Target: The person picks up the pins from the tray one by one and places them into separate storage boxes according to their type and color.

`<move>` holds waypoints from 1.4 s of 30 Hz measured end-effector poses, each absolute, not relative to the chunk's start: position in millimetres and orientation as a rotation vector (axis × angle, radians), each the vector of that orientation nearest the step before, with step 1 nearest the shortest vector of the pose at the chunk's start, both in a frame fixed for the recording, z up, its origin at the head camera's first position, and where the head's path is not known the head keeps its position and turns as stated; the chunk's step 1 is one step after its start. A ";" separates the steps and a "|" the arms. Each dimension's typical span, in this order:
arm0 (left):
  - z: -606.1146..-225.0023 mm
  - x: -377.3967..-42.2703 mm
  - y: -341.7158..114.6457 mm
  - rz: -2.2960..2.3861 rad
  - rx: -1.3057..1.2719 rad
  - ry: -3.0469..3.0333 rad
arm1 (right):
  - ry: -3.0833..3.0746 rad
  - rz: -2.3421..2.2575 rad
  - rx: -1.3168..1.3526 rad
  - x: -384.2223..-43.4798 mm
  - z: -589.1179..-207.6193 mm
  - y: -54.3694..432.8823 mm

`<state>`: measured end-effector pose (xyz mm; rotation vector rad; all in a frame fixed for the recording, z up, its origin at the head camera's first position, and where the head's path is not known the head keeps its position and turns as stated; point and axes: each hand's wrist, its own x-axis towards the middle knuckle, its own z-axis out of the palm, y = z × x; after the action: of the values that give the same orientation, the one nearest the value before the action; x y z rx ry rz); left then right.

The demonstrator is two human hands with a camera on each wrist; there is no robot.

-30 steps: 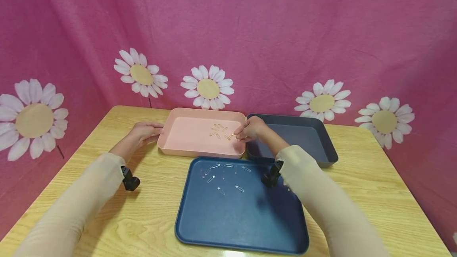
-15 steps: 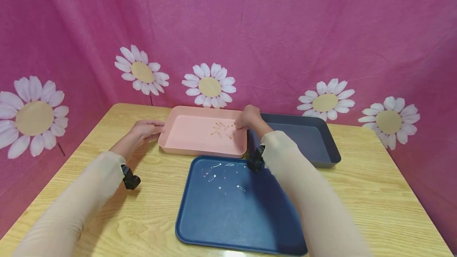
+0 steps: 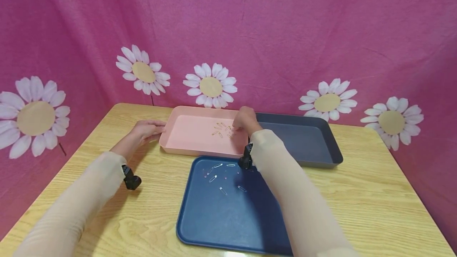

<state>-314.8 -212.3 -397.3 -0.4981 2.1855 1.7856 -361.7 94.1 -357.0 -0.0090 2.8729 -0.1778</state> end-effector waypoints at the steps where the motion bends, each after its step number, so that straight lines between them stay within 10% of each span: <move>1: -397.1 -314.6 -212.1 1.784 -0.499 2.191 | 2.882 -0.197 -0.007 -358.3 -356.0 92.8; 23: -399.6 -312.4 -210.8 1.829 -0.490 2.193 | 2.961 -0.563 -0.199 -341.0 -362.7 109.2; 42: -398.8 -311.9 -211.2 1.817 -0.480 2.217 | 2.943 -0.723 -0.554 -239.2 -361.1 200.6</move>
<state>-311.9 -211.2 -398.8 -0.4799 2.2168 1.8169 -239.2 200.6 -361.1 -0.5541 2.9428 -0.7230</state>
